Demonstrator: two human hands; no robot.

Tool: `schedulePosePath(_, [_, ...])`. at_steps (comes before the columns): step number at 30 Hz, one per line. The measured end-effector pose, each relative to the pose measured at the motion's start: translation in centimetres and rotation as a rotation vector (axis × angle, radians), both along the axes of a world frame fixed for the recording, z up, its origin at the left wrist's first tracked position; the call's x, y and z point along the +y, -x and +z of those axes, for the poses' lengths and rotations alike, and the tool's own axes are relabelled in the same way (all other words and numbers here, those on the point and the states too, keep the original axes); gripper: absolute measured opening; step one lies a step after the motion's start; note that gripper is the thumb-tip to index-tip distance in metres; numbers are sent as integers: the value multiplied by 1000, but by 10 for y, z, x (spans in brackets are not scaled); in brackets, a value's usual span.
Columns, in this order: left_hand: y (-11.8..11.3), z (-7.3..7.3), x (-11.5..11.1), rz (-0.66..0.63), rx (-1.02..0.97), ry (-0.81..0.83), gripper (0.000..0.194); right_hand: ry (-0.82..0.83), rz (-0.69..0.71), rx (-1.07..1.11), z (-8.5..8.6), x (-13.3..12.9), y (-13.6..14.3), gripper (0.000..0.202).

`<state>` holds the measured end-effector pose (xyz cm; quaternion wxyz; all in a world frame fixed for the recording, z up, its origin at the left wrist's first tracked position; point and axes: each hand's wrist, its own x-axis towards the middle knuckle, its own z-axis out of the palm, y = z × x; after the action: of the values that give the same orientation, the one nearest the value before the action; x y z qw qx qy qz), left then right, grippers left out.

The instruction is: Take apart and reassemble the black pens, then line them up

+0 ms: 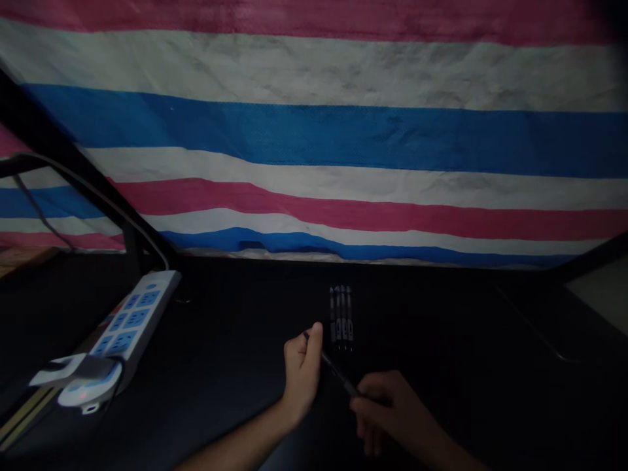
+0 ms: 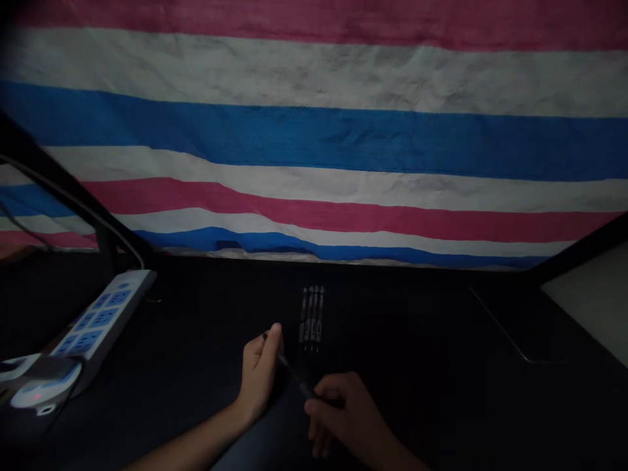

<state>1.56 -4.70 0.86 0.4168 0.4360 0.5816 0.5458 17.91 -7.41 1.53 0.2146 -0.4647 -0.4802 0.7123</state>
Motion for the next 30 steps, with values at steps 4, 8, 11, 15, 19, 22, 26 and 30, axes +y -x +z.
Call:
schedulePosePath(4, [-1, -4, -2, -97, -223, -66, 43, -18, -23, 24, -3, 1, 0, 35])
schedulePosePath(8, [-4, -6, -3, -99, -399, -59, 41, 15, -3, 84, -3, 1, -2, 42])
schedulePosePath(11, [-5, -5, -2, -76, -425, -38, 41, 50, 12, 161, -3, 2, -4, 47])
schedulePosePath(15, [-4, -3, 0, -49, -455, -1, 43, 27, 37, 180, -3, 4, -6, 36])
schedulePosePath(19, [-4, 0, 1, -36, -439, -2, 43, 72, 20, 181, -2, 3, -6, 47])
schedulePosePath(22, [-4, 3, 1, -29, -377, -9, 41, 52, 23, 165, -4, 3, -6, 42])
schedulePosePath(26, [-4, 6, 0, -24, -329, -17, 39, 77, 57, 164, -8, 3, -7, 43])
schedulePosePath(30, [-4, 6, 0, -23, -291, -30, 37, 112, 62, 157, -6, 1, -8, 47])
